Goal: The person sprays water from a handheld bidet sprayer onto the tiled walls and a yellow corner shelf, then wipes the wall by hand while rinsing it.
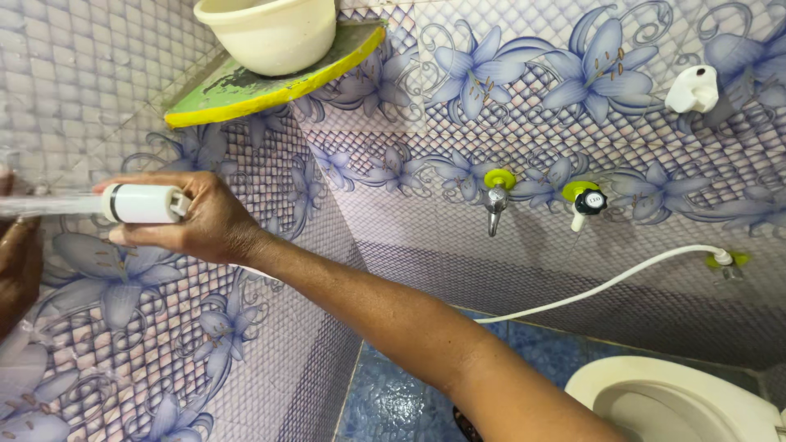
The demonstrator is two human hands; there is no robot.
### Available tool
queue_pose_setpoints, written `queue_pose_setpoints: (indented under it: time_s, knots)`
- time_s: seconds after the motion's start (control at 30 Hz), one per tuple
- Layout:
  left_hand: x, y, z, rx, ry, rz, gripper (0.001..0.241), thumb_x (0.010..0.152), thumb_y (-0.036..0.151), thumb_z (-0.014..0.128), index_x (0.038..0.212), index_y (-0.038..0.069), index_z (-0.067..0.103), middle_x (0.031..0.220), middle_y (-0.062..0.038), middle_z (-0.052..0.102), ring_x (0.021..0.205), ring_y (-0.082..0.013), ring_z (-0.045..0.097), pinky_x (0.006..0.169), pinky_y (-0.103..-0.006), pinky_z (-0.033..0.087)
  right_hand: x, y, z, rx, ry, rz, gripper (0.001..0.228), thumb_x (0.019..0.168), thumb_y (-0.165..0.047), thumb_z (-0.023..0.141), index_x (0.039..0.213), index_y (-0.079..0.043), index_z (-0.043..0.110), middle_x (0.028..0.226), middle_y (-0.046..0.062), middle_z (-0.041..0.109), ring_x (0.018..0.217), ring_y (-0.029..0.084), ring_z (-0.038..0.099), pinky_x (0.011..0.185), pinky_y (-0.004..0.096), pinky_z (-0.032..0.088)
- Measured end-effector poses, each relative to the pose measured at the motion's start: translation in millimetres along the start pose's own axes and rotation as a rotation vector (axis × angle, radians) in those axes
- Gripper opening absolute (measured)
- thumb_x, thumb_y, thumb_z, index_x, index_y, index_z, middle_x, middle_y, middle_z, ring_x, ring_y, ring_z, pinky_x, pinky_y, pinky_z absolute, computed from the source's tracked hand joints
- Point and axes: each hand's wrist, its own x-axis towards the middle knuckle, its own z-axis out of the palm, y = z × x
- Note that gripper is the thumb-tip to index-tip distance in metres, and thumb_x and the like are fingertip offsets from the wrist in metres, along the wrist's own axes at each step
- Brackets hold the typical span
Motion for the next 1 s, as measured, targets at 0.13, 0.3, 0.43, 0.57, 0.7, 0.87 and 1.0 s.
queue_pose_setpoints:
  time_s: [0.13, 0.3, 0.43, 0.57, 0.7, 0.87, 1.0]
  knots:
    - [1, 2, -5, 0.028, 0.019, -0.017, 0.03, 0.095, 0.021, 0.062, 0.123, 0.021, 0.074, 0.135, 0.0, 0.069, 0.138, -0.0171, 0.06, 0.122, -0.0399, 0.041, -2, -9, 8, -0.002, 0.042, 0.021, 0.039, 0.088, -0.009, 0.084, 0.124, -0.003, 0.072, 0.103, 0.002, 0.077, 0.087, 0.004, 0.069, 0.079, 0.02, 0.058]
    - [-9, -14, -3, 0.13, -0.006, -0.042, 0.024, 0.101, 0.021, 0.064, 0.121, 0.023, 0.076, 0.136, 0.004, 0.071, 0.141, -0.0125, 0.061, 0.125, -0.0355, 0.042, -16, -10, -17, 0.087, 0.087, 0.062, 0.038, 0.087, -0.003, 0.083, 0.123, -0.003, 0.072, 0.097, -0.002, 0.073, 0.079, 0.003, 0.062, 0.072, 0.02, 0.052]
    - [-15, -16, 9, 0.311, 0.033, -0.065, 0.028, 0.105, 0.021, 0.059, 0.129, 0.025, 0.072, 0.145, 0.005, 0.068, 0.14, -0.0074, 0.058, 0.123, -0.0282, 0.038, -26, -2, -47, 0.043, 0.232, 0.246, 0.041, 0.081, -0.003, 0.082, 0.121, -0.006, 0.073, 0.08, -0.005, 0.068, 0.058, 0.002, 0.054, 0.049, 0.019, 0.045]
    - [-12, -4, 23, 0.467, -0.004, -0.084, 0.034, 0.106, 0.033, 0.051, 0.137, 0.032, 0.064, 0.149, 0.011, 0.06, 0.148, -0.0105, 0.048, 0.126, -0.0347, 0.026, -64, 3, -50, 0.024, -0.081, 0.245, 0.043, 0.084, -0.001, 0.083, 0.125, -0.007, 0.073, 0.09, -0.004, 0.072, 0.072, 0.003, 0.061, 0.063, 0.019, 0.052]
    - [-19, 9, 26, 0.479, -0.15, 0.003, 0.05, 0.102, 0.04, 0.048, 0.151, 0.038, 0.056, 0.165, 0.012, 0.049, 0.157, -0.0144, 0.035, 0.133, -0.0461, 0.013, -77, 7, -52, -0.049, -0.002, 0.27, 0.038, 0.086, -0.003, 0.083, 0.123, -0.007, 0.073, 0.089, -0.004, 0.071, 0.068, 0.002, 0.061, 0.058, 0.018, 0.054]
    - [-22, 15, 32, 0.435, -0.14, -0.015, 0.05, 0.103, 0.038, 0.05, 0.152, 0.037, 0.057, 0.166, 0.01, 0.048, 0.158, -0.0147, 0.036, 0.134, -0.0444, 0.015, -72, -6, -74, -0.04, 0.257, 0.328, 0.04, 0.083, -0.006, 0.081, 0.122, -0.006, 0.072, 0.081, -0.002, 0.072, 0.058, 0.002, 0.059, 0.049, 0.018, 0.051]
    - [-24, 18, 42, 0.39, -0.069, -0.028, 0.054, 0.089, 0.039, 0.054, 0.143, 0.036, 0.063, 0.158, 0.008, 0.053, 0.152, -0.015, 0.038, 0.129, -0.0408, 0.019, -93, -11, -62, 0.046, -0.079, 0.347, 0.042, 0.084, -0.004, 0.082, 0.124, -0.005, 0.072, 0.077, -0.002, 0.068, 0.058, 0.003, 0.057, 0.05, 0.019, 0.049]
